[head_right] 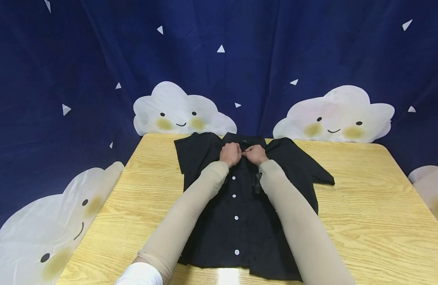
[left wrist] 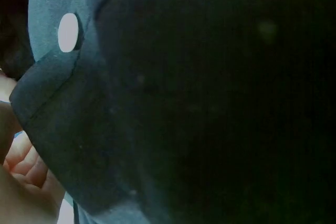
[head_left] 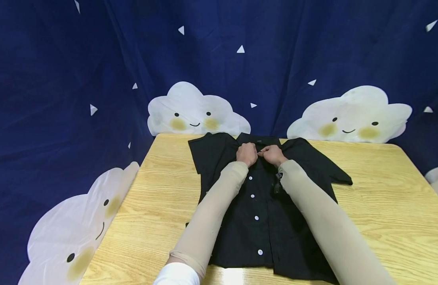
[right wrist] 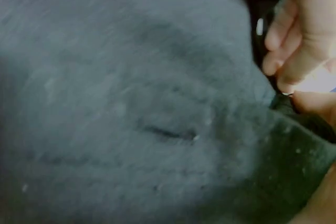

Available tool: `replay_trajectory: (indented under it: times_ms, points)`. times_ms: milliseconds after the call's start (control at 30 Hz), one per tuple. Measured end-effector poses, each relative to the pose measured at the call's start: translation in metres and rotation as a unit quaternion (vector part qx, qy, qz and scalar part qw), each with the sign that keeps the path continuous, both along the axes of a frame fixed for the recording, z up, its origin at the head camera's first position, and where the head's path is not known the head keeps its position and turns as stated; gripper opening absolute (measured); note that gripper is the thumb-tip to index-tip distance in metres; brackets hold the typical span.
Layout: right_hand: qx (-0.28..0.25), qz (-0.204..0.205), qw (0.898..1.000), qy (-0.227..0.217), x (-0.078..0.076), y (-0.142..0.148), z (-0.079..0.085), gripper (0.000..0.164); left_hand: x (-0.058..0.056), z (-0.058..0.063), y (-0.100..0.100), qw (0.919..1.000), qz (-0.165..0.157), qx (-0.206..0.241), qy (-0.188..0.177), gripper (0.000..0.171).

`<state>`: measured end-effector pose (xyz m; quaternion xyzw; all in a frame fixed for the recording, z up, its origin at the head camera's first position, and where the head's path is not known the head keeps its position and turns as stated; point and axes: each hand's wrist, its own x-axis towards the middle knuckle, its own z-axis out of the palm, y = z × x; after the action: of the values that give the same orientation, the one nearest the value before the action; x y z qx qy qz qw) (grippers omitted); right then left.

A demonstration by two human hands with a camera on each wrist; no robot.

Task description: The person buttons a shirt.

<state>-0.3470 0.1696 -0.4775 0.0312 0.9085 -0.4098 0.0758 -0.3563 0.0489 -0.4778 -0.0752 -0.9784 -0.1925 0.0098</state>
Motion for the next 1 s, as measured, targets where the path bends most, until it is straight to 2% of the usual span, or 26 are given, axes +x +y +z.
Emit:
replay_trajectory:
  times_ms: [133, 367, 533, 667, 833, 1000]
  points:
    - [-0.016, -0.016, 0.999, -0.035, -0.002, 0.001, 0.0, 0.022, -0.002, -0.001, 0.001, 0.9999, -0.011, -0.012, -0.005, 0.019]
    - [-0.004, -0.013, 0.999, -0.046, -0.002, 0.001, 0.003, 0.027, -0.003, 0.002, -0.002, 0.9979, -0.034, 0.006, -0.054, 0.014]
    - [-0.007, -0.003, 0.998, -0.055, -0.006, 0.0, 0.004, 0.032, -0.004, 0.005, -0.008, 0.997, -0.044, 0.02, -0.061, 0.012]
    - [-0.028, -0.02, 0.997, -0.064, -0.005, 0.0, 0.004, 0.029, -0.005, 0.004, -0.011, 0.9959, -0.056, 0.031, -0.064, 0.019]
    - [-0.051, -0.026, 0.996, -0.067, 0.001, -0.002, 0.007, 0.026, -0.005, 0.005, -0.013, 0.9922, -0.043, 0.076, -0.089, 0.033]
    - [-0.017, 0.003, 0.999, -0.038, 0.004, -0.001, 0.006, 0.024, -0.006, 0.003, -0.011, 0.9914, -0.029, 0.081, -0.099, 0.033]
